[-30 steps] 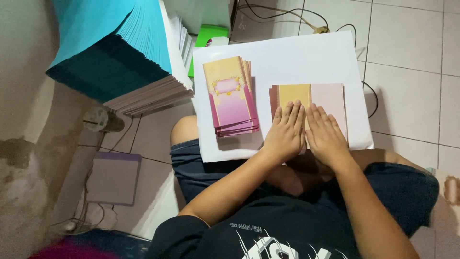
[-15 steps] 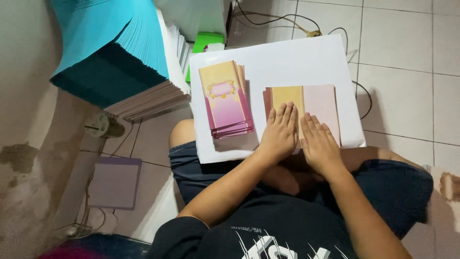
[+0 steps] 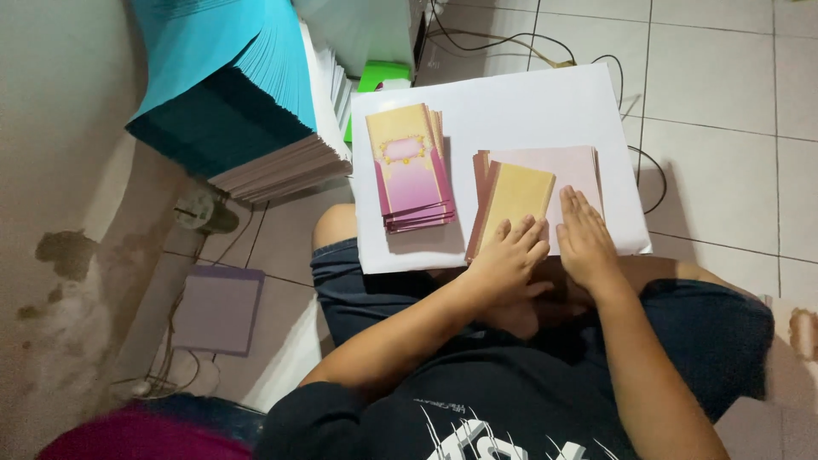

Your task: The person sits on the floor and folds small rectangular pieces of paper by hand. They place each folded piece onto a stack on a white board resting on their lap.

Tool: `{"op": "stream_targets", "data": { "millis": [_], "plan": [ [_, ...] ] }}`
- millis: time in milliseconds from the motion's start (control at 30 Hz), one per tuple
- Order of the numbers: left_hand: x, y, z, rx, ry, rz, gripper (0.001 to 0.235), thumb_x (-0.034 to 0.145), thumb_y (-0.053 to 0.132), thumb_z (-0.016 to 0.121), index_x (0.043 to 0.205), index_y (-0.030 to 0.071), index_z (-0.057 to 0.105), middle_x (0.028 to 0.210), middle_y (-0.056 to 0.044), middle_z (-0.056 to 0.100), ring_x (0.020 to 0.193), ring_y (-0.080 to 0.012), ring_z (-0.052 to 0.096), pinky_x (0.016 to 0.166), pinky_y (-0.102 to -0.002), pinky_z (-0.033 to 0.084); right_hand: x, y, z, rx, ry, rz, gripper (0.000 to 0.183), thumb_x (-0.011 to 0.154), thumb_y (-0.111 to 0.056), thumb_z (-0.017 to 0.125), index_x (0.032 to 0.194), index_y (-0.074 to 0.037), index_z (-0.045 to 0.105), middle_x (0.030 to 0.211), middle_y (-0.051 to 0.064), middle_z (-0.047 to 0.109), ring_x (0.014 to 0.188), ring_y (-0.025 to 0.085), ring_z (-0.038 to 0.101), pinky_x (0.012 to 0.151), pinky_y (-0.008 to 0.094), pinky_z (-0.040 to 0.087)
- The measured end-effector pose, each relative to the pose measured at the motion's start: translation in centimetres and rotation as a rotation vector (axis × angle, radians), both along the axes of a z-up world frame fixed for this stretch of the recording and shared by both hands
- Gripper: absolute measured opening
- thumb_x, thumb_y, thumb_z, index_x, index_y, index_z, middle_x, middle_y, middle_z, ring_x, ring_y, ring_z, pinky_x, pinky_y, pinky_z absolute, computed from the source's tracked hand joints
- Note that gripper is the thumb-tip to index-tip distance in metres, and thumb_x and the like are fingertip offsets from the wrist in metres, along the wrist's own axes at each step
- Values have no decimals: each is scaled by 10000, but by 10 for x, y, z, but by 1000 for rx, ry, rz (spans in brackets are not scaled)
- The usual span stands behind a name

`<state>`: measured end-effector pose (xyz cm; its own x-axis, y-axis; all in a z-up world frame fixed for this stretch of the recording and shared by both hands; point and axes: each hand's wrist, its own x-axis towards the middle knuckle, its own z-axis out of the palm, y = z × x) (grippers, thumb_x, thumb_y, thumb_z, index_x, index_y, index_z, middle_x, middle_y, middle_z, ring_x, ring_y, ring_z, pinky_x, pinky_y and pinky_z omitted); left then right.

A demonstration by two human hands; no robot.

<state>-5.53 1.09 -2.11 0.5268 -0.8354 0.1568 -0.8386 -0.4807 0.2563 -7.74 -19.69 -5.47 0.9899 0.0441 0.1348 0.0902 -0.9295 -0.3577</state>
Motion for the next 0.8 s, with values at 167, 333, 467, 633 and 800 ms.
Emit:
{"op": "stream_targets", "data": {
  "millis": [167,333,467,633,800],
  "plan": [
    [-3,-2,-27,-81,-234,178,422,804,242,729,1160,120,538,1028,-61,522,903,-281,598,823,-464,461,-1,2,8,14,91,3,641,1043,-265,366,1648,-90,248,1696,168,256,1548,360,236,1237,500,187],
    [0,35,58,-71,121,307,144,809,34,673,951,22,649,962,-93,545,775,-313,677,529,-407,594,-5,8,26,102,159,-31,673,1052,-270,353,1664,-69,158,1660,238,280,1541,384,235,1243,520,164],
    [41,74,87,-689,374,413,111,895,57,638,1003,61,665,858,-125,633,747,-385,713,553,-398,559,-1,5,19,-16,190,-9,634,1073,-276,362,1653,-82,197,1713,165,192,1568,343,179,1245,498,156],
    [104,136,82,-1005,435,753,88,947,139,636,1020,119,680,842,-123,717,739,-319,751,557,-360,571,1,6,15,-24,203,-9,659,1073,-373,314,1645,-61,222,1717,180,178,1573,352,163,1240,517,135],
    [130,156,48,-877,182,988,91,930,202,669,982,128,666,776,-70,704,661,-262,728,597,-352,556,1,7,18,-40,203,-9,674,1066,-374,328,1642,-40,224,1710,207,186,1572,370,158,1242,516,128]
  ]
}}
